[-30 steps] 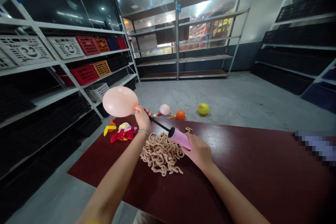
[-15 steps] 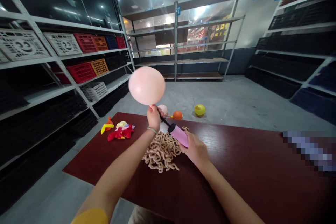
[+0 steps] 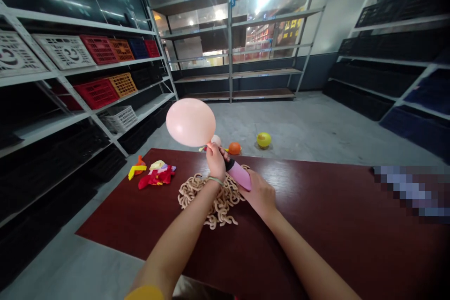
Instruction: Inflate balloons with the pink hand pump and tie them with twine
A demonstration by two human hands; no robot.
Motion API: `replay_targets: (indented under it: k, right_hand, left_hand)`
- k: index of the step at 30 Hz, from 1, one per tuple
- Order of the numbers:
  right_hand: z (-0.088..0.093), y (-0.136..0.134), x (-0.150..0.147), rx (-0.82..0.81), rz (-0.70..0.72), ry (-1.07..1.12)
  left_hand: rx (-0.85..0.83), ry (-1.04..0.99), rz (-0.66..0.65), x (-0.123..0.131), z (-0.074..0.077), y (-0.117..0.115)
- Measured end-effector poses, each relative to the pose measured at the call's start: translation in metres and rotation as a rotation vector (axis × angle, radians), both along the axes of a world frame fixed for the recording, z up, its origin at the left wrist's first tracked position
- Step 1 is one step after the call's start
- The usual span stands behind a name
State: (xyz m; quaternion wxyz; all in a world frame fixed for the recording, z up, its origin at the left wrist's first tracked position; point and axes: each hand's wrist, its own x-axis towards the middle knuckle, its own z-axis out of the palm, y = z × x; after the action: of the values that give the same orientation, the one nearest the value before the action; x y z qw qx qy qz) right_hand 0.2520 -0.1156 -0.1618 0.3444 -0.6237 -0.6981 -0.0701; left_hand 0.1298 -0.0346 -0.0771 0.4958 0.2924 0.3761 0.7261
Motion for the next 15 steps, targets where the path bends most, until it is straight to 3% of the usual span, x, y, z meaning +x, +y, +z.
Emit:
replay_targets:
  k: [4, 11, 13, 15]
  right_hand:
    - [0.001, 0.002, 0.005, -0.027, 0.051, -0.075]
    - [-0.002, 0.004, 0.006, 0.025, 0.081, -0.044]
    - [-0.002, 0.005, 0.004, 0.027, 0.064, -0.024]
    - [-0.003, 0.006, 0.003, 0.013, 0.047, -0.006]
  left_hand:
    - [-0.019, -0.024, -0.02, -0.02, 0.006, 0.007]
    - [0.056, -0.039, 0.075, -0.062, 0.049, 0.021]
    - [0.066, -0.064, 0.09, -0.057, 0.047, 0.017]
    - [0.082, -0.069, 0.054, -0.043, 0.035, 0.007]
